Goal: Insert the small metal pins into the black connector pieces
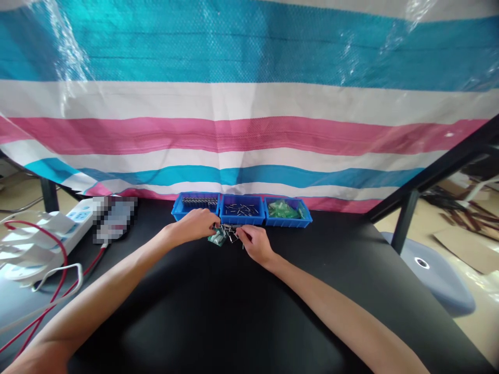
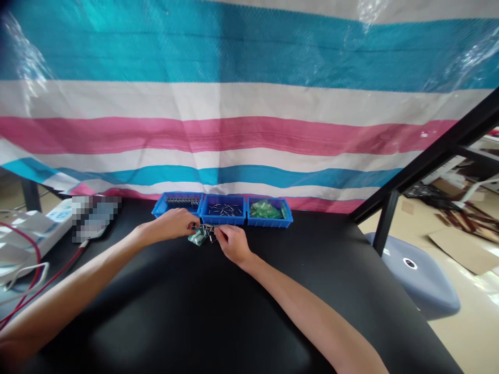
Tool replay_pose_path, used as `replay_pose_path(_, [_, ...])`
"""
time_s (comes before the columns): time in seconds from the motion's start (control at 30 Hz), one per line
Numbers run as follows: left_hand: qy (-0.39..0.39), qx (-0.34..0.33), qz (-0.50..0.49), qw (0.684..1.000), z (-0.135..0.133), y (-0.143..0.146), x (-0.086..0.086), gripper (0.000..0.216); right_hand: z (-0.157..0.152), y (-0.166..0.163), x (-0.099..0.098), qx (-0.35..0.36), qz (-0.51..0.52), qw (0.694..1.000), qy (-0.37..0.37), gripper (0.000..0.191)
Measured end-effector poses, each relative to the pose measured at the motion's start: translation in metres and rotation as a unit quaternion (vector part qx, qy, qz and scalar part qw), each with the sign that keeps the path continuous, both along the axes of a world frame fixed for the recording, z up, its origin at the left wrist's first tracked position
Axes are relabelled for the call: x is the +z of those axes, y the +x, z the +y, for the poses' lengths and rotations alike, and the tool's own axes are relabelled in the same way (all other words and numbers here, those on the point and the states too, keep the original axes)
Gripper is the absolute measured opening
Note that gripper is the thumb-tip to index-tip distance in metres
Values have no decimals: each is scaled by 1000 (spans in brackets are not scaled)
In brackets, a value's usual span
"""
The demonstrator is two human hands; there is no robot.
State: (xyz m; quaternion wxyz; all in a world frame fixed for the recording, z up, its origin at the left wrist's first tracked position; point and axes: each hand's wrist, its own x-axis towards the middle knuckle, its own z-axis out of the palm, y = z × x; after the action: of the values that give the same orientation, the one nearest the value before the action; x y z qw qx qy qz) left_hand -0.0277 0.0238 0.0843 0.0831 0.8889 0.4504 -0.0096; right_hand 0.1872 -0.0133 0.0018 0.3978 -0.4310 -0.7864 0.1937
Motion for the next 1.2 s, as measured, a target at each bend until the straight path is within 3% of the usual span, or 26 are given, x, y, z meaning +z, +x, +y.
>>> replay_pose_path(0.17, [-6, 7, 43, 999, -9, 6, -3, 14, 0, 0, 3, 3, 3, 1000, 4, 34])
replay_pose_path(0.37, [-17, -7, 29, 999, -14, 14, -18, 5, -1, -1, 5, 9, 3, 1000, 3, 35])
replay_pose_path(0.7, [9, -36, 52, 998, -22, 24, -18, 15, 1, -1, 0, 0, -13, 1000, 18, 37])
replay_pose_path(0.83, [-18, -47, -13, 999, -15, 19, -15, 15, 0, -1, 2, -1, 1, 1000, 13, 35])
replay_pose_path(0.97, [-55, -73, -125, 988, -7, 13, -3, 16, -3, 0, 5, 14, 17, 1000, 0, 21])
replay_pose_path(1.2, [-66, -41, -256, 964, -3, 13, 4, 11, 0, -2, 0, 1, 3, 1000, 13, 16])
